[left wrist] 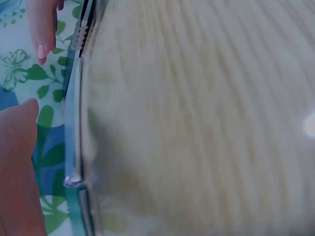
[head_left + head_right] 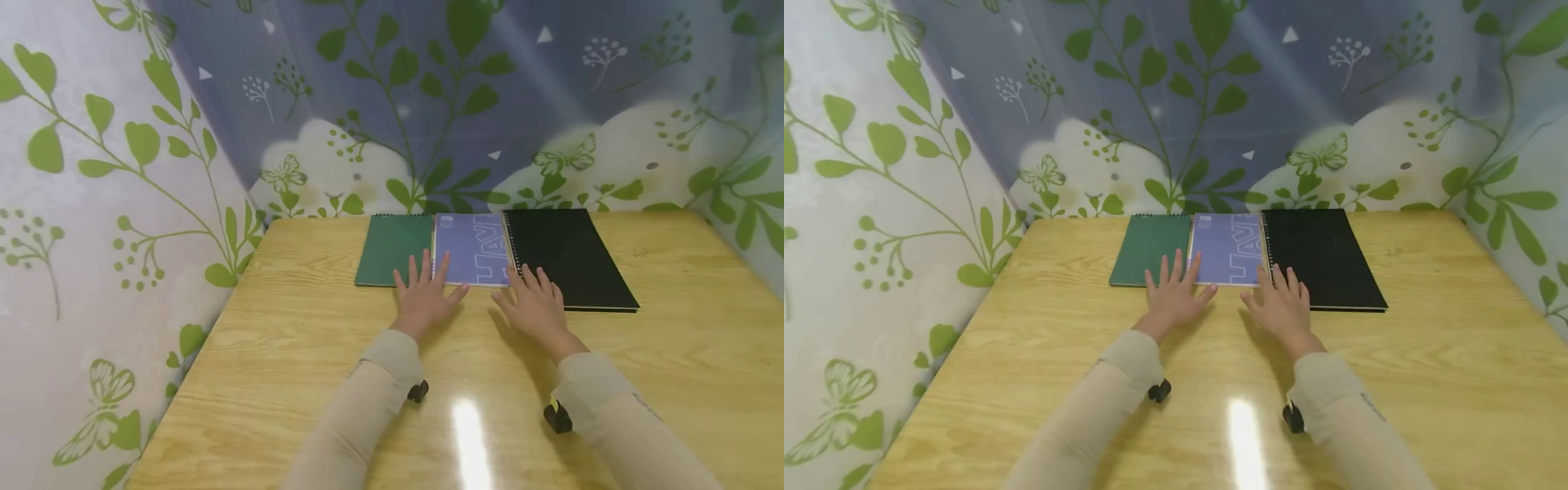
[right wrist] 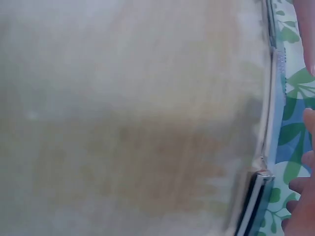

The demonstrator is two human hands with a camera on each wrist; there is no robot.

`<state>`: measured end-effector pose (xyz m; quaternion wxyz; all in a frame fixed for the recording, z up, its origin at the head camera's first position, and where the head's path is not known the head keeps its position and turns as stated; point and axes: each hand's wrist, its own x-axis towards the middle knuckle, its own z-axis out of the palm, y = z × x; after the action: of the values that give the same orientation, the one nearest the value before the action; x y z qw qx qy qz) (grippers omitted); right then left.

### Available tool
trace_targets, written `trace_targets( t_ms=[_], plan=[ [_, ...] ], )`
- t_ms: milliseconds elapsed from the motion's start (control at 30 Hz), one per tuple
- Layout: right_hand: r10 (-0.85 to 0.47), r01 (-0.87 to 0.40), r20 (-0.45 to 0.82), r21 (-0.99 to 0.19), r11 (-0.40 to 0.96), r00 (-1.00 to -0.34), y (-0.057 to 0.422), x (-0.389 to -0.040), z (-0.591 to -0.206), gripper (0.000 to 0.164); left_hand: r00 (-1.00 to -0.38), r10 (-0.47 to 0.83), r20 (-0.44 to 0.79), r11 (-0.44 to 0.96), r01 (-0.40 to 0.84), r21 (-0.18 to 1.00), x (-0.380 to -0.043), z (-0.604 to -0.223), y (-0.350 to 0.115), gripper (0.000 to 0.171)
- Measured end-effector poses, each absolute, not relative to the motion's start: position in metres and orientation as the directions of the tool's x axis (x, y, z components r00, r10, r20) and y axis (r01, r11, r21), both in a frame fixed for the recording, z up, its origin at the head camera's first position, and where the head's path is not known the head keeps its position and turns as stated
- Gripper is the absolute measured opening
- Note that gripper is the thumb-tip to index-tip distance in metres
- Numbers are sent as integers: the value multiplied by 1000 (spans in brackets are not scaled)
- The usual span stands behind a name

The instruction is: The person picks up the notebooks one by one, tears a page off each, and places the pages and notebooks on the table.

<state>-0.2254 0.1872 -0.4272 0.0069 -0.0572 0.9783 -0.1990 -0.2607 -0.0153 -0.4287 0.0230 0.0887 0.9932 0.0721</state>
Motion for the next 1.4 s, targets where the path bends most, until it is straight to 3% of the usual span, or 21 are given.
trace_targets(
  t_ms=[267, 533, 733, 967, 1133, 1400],
  plan=[
    [-124, -139, 66, -383, 913, -990, 180, -234, -417, 57, -982, 189, 7, 967, 187, 172, -259, -414, -29, 72],
    [-105, -212, 221, -543, 813, -970, 162, -241, -426, 31, -988, 151, 23, 955, 152, 254, -262, -422, -58, 63],
    [-103, -191, 178, -598, 778, -979, 145, -247, -430, 30, -991, 96, 94, 932, 122, 341, -262, -424, -82, 44],
    [-181, -244, 164, -609, 755, -970, 126, -251, -433, 29, -992, 15, 126, 889, 71, 452, -260, -424, -109, 33],
    [-200, -225, 117, -681, 697, -973, 111, -253, -437, 30, -995, -57, 80, 864, -9, 504, -264, -429, -134, 36],
    [-84, -107, 67, -689, 717, -994, 73, -259, -442, 33, -980, -197, -17, 795, -170, 582, -274, -442, -160, 45]
  ],
)
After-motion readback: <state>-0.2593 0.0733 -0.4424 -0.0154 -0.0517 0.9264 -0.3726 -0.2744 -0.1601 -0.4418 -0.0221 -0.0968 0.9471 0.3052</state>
